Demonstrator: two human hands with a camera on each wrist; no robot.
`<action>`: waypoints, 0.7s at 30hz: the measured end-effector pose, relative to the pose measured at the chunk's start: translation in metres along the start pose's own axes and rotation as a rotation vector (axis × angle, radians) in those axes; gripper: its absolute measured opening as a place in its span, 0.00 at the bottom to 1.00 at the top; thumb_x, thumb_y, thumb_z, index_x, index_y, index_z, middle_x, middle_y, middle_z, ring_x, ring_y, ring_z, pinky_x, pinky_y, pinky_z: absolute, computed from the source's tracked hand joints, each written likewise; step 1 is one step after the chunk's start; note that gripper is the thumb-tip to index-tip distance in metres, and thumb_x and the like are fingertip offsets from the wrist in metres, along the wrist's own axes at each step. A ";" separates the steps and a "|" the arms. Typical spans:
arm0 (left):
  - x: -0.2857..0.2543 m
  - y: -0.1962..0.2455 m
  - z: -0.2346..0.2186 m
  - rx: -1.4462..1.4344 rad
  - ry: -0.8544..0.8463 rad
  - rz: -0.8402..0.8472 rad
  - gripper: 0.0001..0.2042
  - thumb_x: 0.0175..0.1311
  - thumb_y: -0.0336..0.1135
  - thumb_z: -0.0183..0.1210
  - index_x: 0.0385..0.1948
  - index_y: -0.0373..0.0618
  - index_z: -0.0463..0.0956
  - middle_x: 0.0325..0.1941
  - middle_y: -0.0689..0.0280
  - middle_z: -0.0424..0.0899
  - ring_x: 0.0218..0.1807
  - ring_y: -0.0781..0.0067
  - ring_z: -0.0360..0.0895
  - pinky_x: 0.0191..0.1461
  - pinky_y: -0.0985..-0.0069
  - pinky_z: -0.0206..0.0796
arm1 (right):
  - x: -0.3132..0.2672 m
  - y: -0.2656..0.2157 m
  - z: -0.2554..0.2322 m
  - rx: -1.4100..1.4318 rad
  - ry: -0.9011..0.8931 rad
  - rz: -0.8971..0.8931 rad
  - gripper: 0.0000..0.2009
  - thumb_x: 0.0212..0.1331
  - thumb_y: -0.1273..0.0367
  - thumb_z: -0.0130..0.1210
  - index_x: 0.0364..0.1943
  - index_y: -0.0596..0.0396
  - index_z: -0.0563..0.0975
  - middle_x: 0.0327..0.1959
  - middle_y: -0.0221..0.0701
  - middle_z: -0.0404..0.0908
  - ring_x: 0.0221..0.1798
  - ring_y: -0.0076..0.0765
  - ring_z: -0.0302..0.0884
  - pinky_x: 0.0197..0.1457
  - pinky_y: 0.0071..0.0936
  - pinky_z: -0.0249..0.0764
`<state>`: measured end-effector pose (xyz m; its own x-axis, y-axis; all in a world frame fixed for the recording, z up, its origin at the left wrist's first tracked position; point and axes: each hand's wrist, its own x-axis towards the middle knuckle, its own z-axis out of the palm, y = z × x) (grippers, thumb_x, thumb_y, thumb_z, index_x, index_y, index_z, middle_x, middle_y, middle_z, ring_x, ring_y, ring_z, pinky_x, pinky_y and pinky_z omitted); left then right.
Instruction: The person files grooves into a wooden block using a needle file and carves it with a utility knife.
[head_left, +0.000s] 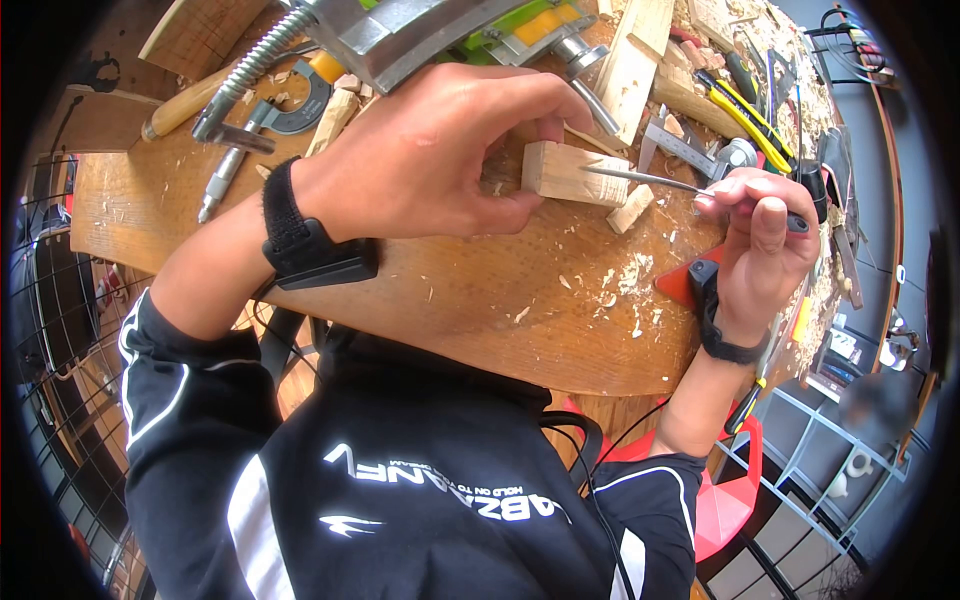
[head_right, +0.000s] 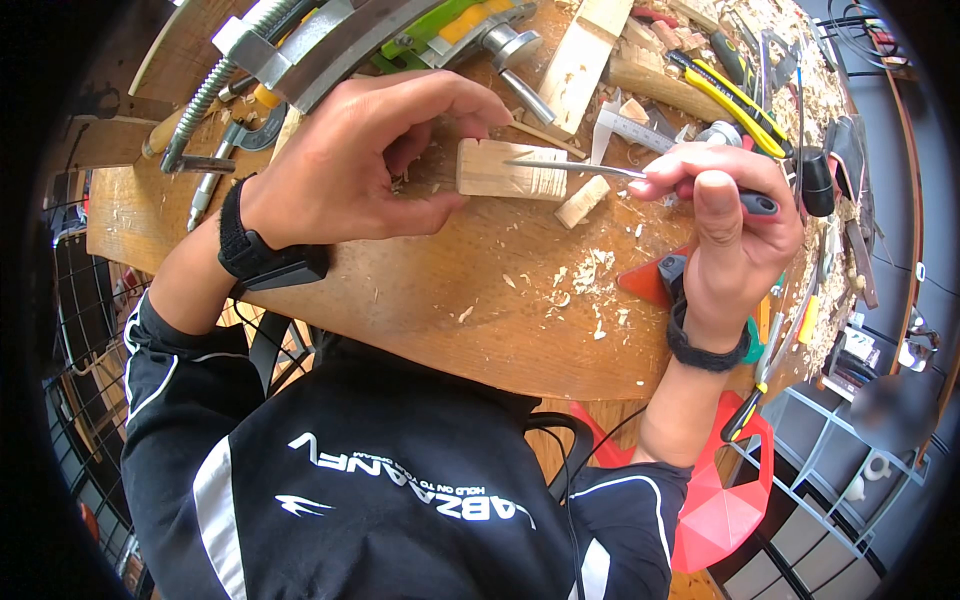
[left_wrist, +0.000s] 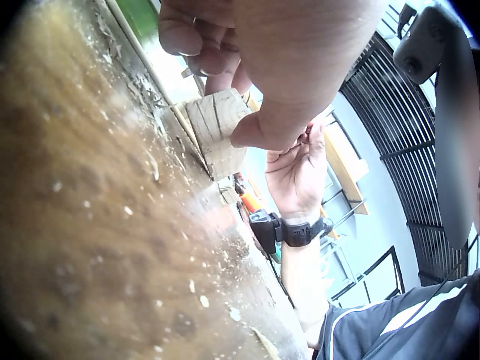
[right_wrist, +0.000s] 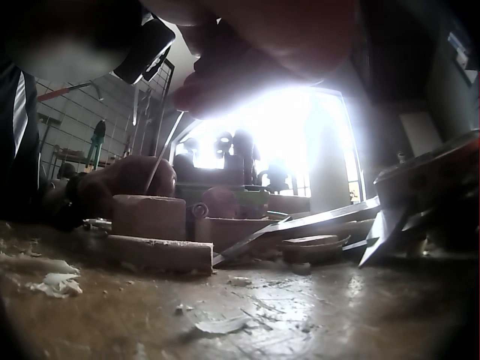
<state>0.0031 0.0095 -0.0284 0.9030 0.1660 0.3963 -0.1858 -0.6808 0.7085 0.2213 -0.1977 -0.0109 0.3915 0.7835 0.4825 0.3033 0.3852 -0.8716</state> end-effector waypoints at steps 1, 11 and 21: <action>0.000 0.000 0.000 0.001 -0.001 -0.001 0.29 0.44 0.24 0.73 0.55 0.46 0.79 0.40 0.68 0.83 0.25 0.79 0.68 0.29 0.80 0.65 | 0.000 -0.001 -0.001 0.000 0.000 0.000 0.14 0.73 0.62 0.60 0.42 0.62 0.79 0.33 0.42 0.85 0.34 0.36 0.84 0.40 0.29 0.79; 0.000 0.000 0.000 -0.001 0.003 0.009 0.29 0.44 0.24 0.73 0.55 0.46 0.79 0.40 0.68 0.83 0.25 0.79 0.68 0.28 0.80 0.65 | -0.001 -0.002 -0.005 -0.078 0.081 -0.011 0.13 0.73 0.63 0.60 0.42 0.63 0.79 0.33 0.42 0.85 0.32 0.37 0.83 0.39 0.29 0.78; 0.000 0.000 0.001 -0.002 0.012 0.002 0.29 0.44 0.24 0.73 0.54 0.45 0.79 0.40 0.67 0.83 0.26 0.78 0.68 0.29 0.79 0.66 | -0.001 -0.004 -0.002 -0.074 0.051 -0.075 0.15 0.73 0.62 0.60 0.41 0.65 0.78 0.32 0.42 0.84 0.31 0.36 0.82 0.38 0.31 0.80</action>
<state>0.0035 0.0089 -0.0290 0.8981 0.1730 0.4044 -0.1882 -0.6800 0.7087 0.2208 -0.2013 -0.0079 0.4089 0.7271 0.5514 0.3961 0.4030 -0.8251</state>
